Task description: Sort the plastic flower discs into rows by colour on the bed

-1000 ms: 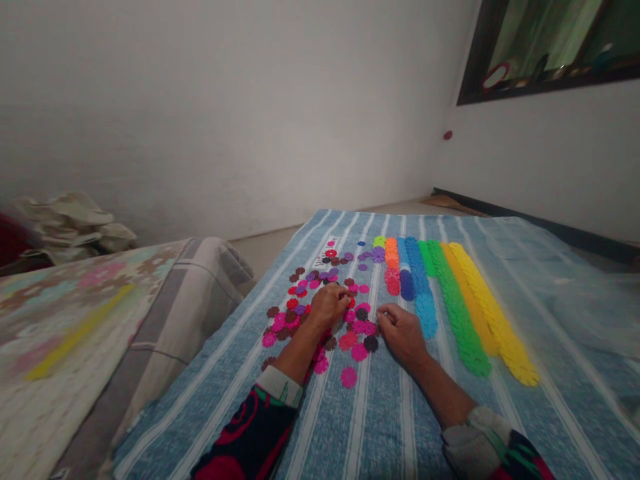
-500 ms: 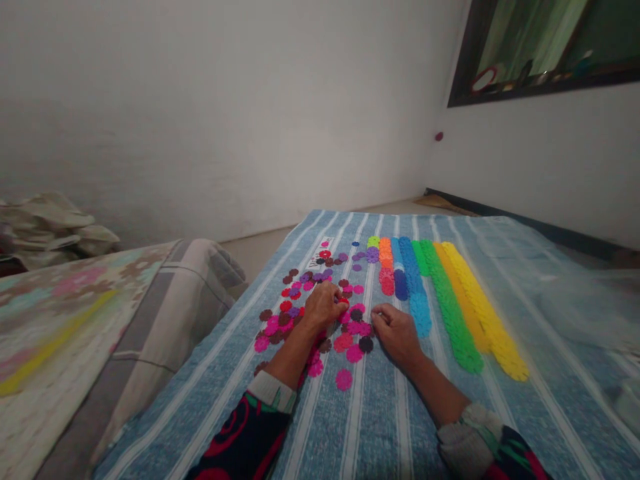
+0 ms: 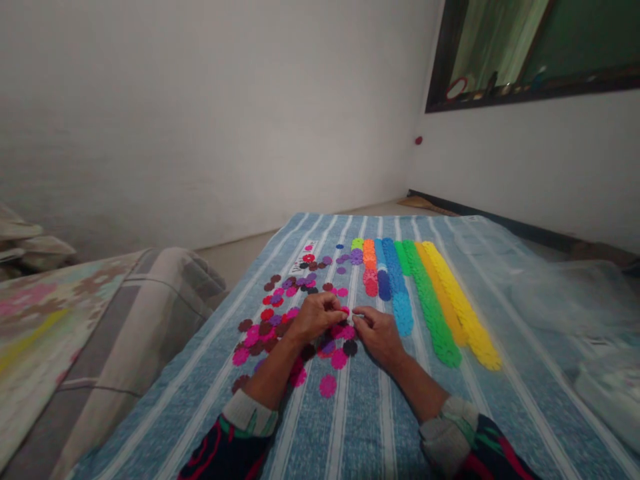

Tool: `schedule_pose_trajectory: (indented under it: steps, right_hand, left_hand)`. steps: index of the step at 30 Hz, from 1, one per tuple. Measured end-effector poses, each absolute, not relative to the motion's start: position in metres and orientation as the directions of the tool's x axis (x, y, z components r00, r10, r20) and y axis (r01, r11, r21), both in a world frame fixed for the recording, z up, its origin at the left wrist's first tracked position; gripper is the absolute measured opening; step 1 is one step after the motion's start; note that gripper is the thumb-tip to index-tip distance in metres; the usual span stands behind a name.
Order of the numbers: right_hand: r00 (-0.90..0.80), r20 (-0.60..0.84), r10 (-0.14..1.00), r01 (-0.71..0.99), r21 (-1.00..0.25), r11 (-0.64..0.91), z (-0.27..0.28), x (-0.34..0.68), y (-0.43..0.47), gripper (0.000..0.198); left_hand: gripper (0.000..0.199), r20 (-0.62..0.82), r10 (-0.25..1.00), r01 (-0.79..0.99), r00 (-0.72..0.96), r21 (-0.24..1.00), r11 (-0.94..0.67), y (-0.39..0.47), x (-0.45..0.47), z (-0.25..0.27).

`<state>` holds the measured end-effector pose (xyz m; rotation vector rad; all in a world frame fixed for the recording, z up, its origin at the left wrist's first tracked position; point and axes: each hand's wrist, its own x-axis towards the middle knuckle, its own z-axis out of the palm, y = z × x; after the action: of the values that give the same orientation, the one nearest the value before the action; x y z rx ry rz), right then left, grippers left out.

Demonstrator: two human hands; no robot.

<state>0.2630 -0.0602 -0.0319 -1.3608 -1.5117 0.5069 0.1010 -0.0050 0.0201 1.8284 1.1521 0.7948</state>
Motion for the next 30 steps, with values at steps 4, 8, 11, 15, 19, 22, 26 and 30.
schedule_pose_trajectory:
  steps: [4,8,11,15,19,22,26,30]
  right_hand:
    - [0.099,0.391,0.915,0.482,-0.824,0.300,-0.031,0.263,-0.061,0.029]
    - [0.059,0.374,0.926,0.454,-0.836,0.309,-0.029,0.264,-0.061,0.027]
    - [0.039,0.354,0.934,0.427,-0.851,0.305,-0.029,0.265,-0.061,0.025]
    - [0.047,0.334,0.941,0.398,-0.871,0.289,-0.029,0.265,-0.061,0.024]
    - [0.072,0.323,0.944,0.365,-0.889,0.277,-0.030,0.264,-0.060,0.023]
    - [0.082,0.322,0.943,0.359,-0.892,0.274,-0.030,0.262,-0.060,0.022]
    - [0.150,0.322,0.935,0.327,-0.908,0.260,-0.031,0.260,-0.059,0.019]
    - [0.173,0.346,0.922,0.313,-0.907,0.282,-0.028,0.260,-0.059,0.020]
  left_hand:
    - [0.019,0.051,0.913,0.381,0.405,0.898,-0.219,-0.007,0.103,0.022]
    - [0.019,0.032,0.912,0.391,0.409,0.897,-0.207,-0.009,0.105,0.023]
    - [0.020,0.027,0.907,0.390,0.420,0.897,-0.207,-0.010,0.106,0.024]
    - [0.020,0.000,0.898,0.318,0.441,0.935,-0.156,-0.009,0.104,0.022]
    - [0.023,-0.061,0.874,0.221,0.481,0.974,-0.054,-0.008,0.100,0.019]
    - [0.025,-0.102,0.865,0.181,0.492,0.983,0.013,-0.007,0.098,0.018]
    - [0.024,-0.096,0.893,0.207,0.439,0.978,0.003,0.000,0.101,0.020]
    - [0.015,-0.046,0.916,0.298,0.398,0.951,-0.082,0.020,0.119,0.019]
